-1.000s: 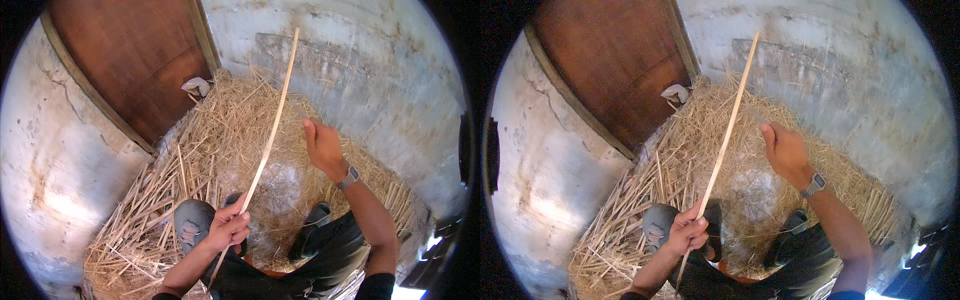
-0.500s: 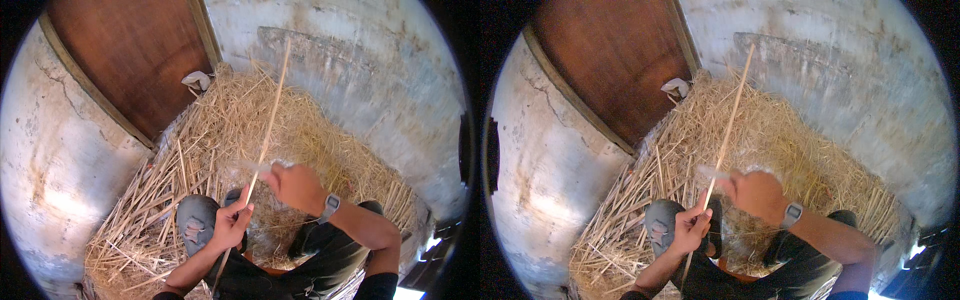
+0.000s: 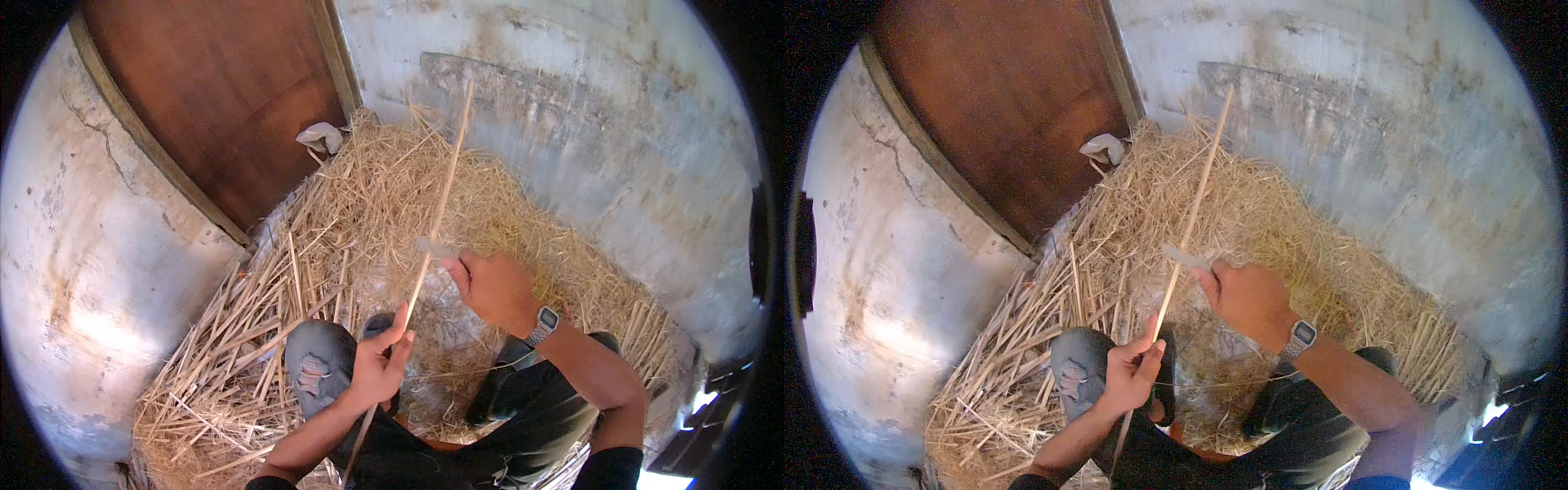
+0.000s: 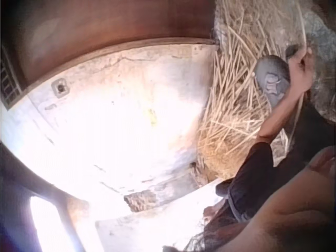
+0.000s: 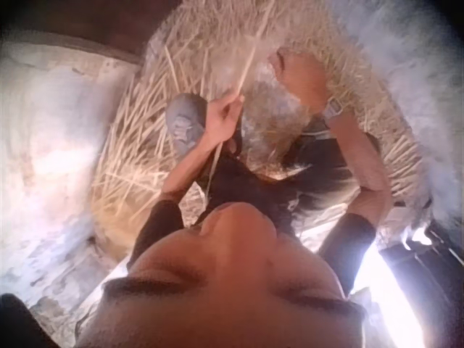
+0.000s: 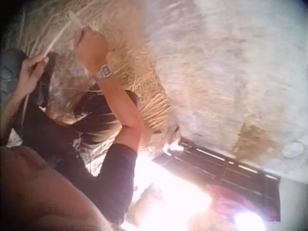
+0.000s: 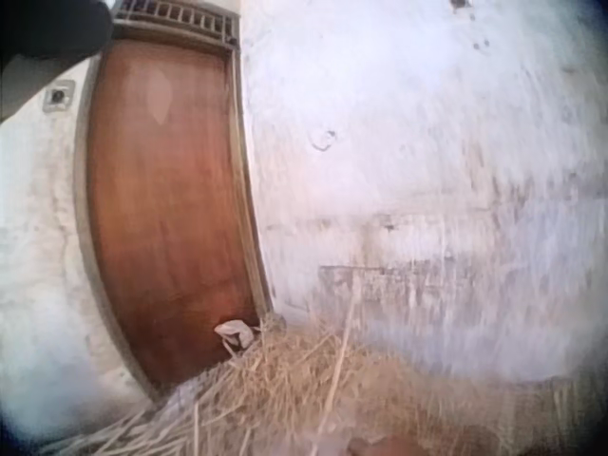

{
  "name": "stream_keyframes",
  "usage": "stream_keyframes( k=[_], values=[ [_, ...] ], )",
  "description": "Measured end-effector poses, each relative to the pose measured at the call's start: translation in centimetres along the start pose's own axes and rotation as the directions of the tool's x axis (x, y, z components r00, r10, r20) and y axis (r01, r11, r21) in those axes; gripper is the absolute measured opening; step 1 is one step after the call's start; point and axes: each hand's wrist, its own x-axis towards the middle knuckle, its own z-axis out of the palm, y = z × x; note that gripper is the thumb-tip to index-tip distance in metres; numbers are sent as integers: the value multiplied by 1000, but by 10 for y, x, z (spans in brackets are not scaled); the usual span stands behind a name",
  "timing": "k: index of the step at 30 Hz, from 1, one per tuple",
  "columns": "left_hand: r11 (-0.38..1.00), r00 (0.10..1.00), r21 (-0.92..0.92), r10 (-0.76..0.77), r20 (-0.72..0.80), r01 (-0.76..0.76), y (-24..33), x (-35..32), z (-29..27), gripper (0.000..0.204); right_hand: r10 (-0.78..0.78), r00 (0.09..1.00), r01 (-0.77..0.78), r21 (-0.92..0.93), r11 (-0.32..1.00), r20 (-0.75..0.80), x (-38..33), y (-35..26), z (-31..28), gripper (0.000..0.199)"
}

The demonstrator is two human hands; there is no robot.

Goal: The person shaves a long thin wood strip using a machete and then a smaller knife, working while sitting on a straw-covered floor.

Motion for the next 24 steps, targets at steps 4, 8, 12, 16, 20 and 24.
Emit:
stream_keyframes(
  k=[4,8,12,16,20,24],
  values=[
    [967,989,-208,-138,48,145,3,-6,3,47,-114,985,115,-1,993,127,-19,-16,6,49],
    [926,960,-257,-255,118,278,5,0,-3,48,-140,989,139,-29,990,-55,14,27,0,51],
    [908,947,-277,-286,143,316,-1,-5,-2,49,-122,982,142,-140,980,142,-11,-2,12,40],
    [977,975,-78,-191,113,200,-1,-9,-5,46,105,994,-106,-32,994,-26,26,47,16,49],
    [983,991,-158,-72,117,90,-8,-6,1,41,120,959,-102,83,991,-258,33,68,-34,48],
    [817,907,-409,-310,284,407,13,2,-11,48,-5,990,42,267,963,-140,0,26,-22,46]
  ],
)
